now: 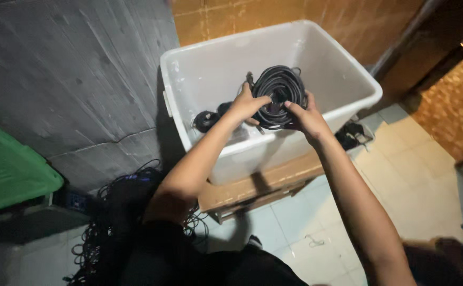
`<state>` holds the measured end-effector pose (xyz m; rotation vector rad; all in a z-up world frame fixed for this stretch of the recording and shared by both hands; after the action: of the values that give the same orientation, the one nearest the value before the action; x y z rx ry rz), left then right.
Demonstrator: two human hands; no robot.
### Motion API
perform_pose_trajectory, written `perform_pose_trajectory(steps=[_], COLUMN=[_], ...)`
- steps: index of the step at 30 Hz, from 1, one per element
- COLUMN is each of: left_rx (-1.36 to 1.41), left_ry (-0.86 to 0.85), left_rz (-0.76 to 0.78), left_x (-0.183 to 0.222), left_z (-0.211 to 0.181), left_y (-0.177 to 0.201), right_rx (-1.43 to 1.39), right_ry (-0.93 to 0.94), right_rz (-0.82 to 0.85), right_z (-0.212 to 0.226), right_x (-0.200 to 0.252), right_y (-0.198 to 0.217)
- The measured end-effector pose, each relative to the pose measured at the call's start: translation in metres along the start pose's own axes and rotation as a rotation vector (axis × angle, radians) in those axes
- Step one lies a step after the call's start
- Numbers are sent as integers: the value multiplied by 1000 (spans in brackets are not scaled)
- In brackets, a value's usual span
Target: The person places coiled cables into a white bin, then picks up a cable from a large pile on the floor and wraps it around their hand to form a new coil.
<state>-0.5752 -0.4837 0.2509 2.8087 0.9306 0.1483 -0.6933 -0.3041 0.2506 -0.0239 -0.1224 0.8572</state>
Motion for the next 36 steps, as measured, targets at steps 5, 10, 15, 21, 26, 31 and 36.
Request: perform_pose_trajectory(steps=[5,10,15,21,26,31,36], left_rx=[-5,-55,-143,-110,-49,-231,-126], left_ry=[75,160,199,208,208,267,341], left_rz=[-51,-146,-257,-265,-317,-314,-376], left_x=[-67,-108,-143,-168,-184,-215,-242], left_z=[25,64,101,129,146,200,273], left_y=[13,33,50,70,83,85,70], right_rx=[37,151,276,426,516,550,519], right_ry=[-133,-273,-352,-411,-438,-570,-653], right_rz=[75,122,194,240,313,248,253], right_z=[1,-20,-57,-102,-146,-208,-260], right_x=[-83,-157,-221,-290,-338,-382,-407], right_y=[-2,-11,-26,-44,-61,-68,-64])
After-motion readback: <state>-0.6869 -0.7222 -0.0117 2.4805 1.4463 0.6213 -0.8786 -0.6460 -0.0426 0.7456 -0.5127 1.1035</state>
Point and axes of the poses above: each hand's wrist, its own x-axis away from the middle knuckle, its own y-axis out of the back of the hand, z = x × y, the point moved 2 cm from there along -x, towards the middle knuckle, and after that the axes turned 3 degrees about -y, right-handed, at the moved point
